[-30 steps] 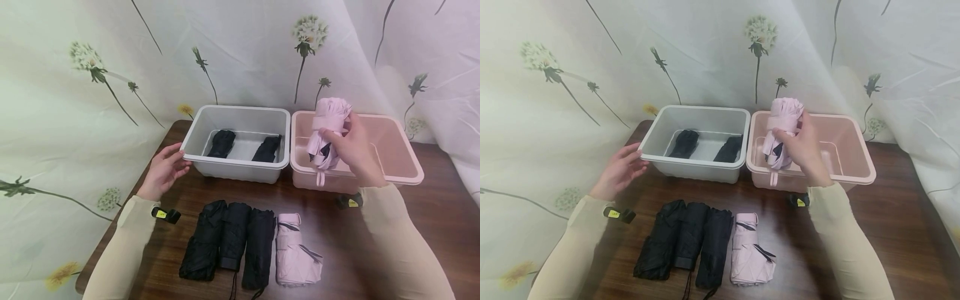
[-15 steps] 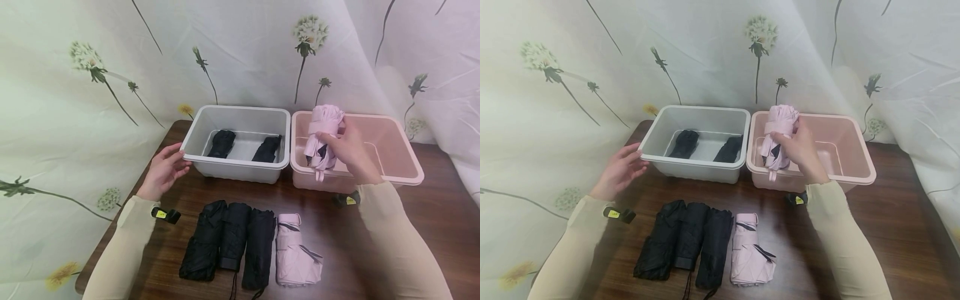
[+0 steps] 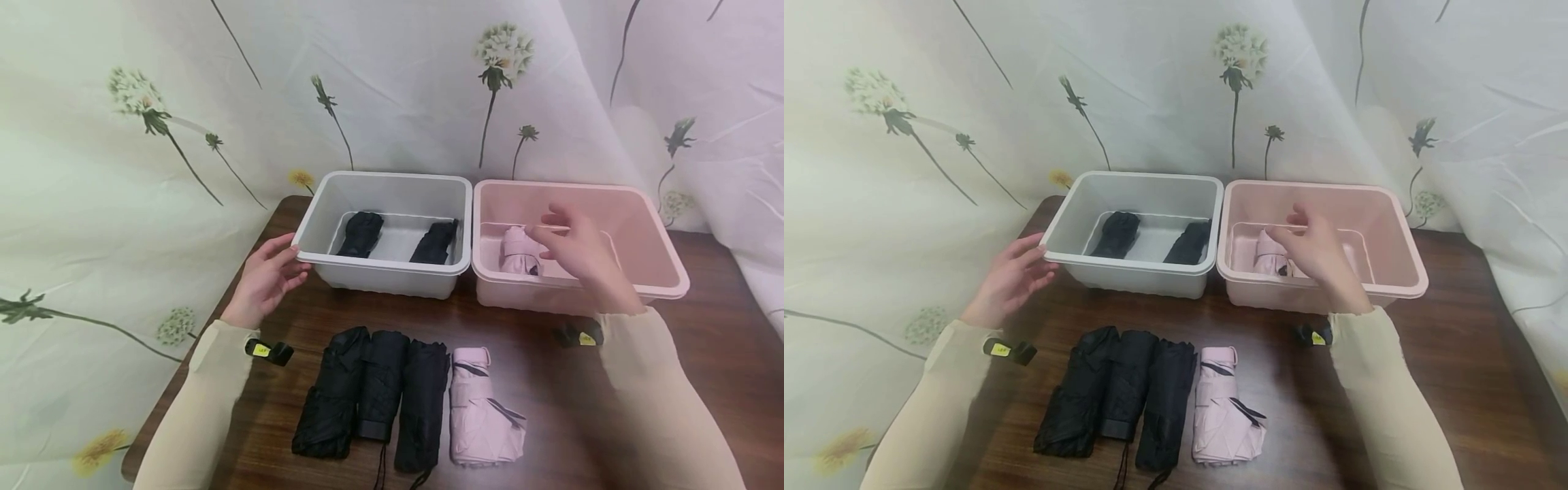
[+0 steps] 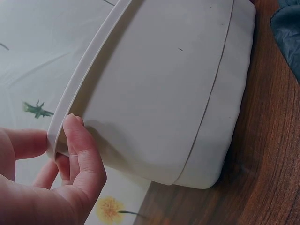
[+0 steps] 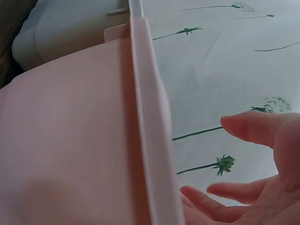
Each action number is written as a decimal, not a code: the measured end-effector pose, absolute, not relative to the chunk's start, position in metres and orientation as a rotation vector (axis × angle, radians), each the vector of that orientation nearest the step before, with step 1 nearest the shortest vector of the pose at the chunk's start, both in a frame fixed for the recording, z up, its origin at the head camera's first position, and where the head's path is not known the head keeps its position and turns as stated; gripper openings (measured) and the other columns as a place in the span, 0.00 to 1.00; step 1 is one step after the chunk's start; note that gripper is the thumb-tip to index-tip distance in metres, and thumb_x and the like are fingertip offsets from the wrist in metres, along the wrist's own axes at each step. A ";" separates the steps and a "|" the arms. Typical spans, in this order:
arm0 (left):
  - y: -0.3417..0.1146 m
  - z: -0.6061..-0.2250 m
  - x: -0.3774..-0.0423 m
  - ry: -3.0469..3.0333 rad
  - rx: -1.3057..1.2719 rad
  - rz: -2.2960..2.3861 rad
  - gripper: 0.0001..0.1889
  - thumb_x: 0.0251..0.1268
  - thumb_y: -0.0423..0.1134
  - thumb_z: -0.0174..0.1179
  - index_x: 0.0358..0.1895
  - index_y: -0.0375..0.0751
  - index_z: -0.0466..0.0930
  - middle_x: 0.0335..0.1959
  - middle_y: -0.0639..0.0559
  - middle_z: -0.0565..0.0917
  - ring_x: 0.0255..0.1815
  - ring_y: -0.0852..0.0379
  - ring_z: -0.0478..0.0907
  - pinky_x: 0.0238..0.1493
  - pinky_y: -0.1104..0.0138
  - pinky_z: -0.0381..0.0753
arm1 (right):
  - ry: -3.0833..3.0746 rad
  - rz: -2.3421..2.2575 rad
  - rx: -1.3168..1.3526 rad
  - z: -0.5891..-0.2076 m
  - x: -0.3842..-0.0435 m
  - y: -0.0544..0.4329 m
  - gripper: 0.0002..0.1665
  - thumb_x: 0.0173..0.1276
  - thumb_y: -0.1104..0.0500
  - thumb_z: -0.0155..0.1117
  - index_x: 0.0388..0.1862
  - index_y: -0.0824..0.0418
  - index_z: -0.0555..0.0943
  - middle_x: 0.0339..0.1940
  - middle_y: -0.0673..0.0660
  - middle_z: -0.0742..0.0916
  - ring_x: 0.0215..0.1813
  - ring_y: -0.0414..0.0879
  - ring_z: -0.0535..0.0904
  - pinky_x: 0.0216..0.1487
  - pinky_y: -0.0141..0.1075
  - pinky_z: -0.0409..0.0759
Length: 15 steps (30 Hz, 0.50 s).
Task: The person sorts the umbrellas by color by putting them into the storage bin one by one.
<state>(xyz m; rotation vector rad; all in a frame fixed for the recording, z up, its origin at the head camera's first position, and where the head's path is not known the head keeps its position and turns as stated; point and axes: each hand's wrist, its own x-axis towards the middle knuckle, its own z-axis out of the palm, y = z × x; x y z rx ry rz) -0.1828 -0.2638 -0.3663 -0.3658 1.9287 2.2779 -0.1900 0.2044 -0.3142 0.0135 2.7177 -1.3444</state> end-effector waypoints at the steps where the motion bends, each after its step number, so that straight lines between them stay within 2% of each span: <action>1: -0.264 -0.366 -0.183 1.930 -0.368 2.277 0.26 0.69 0.42 0.58 0.67 0.47 0.63 0.53 0.51 0.71 0.34 0.61 0.83 0.37 0.70 0.84 | 2.727 -1.339 0.009 -0.314 -0.188 0.205 0.49 0.66 0.35 0.57 0.77 0.59 0.55 0.70 0.63 0.72 0.57 0.56 0.82 0.53 0.42 0.82; 4: -0.264 -0.367 -0.183 1.939 -0.378 2.272 0.26 0.69 0.42 0.58 0.67 0.48 0.63 0.53 0.51 0.71 0.34 0.61 0.83 0.37 0.70 0.84 | 2.763 -1.326 -0.009 -0.311 -0.181 0.205 0.44 0.67 0.34 0.55 0.73 0.58 0.63 0.67 0.60 0.75 0.55 0.54 0.83 0.54 0.37 0.80; 6: -0.264 -0.367 -0.184 1.945 -0.383 2.269 0.26 0.69 0.42 0.58 0.67 0.48 0.63 0.53 0.51 0.72 0.34 0.61 0.83 0.37 0.70 0.84 | 2.771 -1.363 -0.043 -0.310 -0.177 0.204 0.39 0.69 0.38 0.55 0.70 0.59 0.67 0.63 0.61 0.78 0.54 0.53 0.82 0.52 0.34 0.79; 10: -0.263 -0.366 -0.184 1.927 -0.377 2.283 0.24 0.69 0.42 0.58 0.66 0.48 0.64 0.53 0.50 0.72 0.33 0.61 0.83 0.36 0.70 0.84 | 2.840 -1.423 -0.127 -0.308 -0.166 0.203 0.29 0.71 0.44 0.57 0.64 0.61 0.73 0.49 0.59 0.82 0.47 0.43 0.78 0.44 0.27 0.72; 15: -0.262 -0.365 -0.183 1.911 -0.377 2.294 0.23 0.69 0.41 0.58 0.64 0.48 0.65 0.52 0.50 0.72 0.32 0.61 0.83 0.36 0.71 0.83 | 2.917 -1.465 -0.248 -0.303 -0.150 0.201 0.24 0.70 0.51 0.60 0.59 0.62 0.76 0.37 0.47 0.80 0.40 0.33 0.75 0.43 0.24 0.71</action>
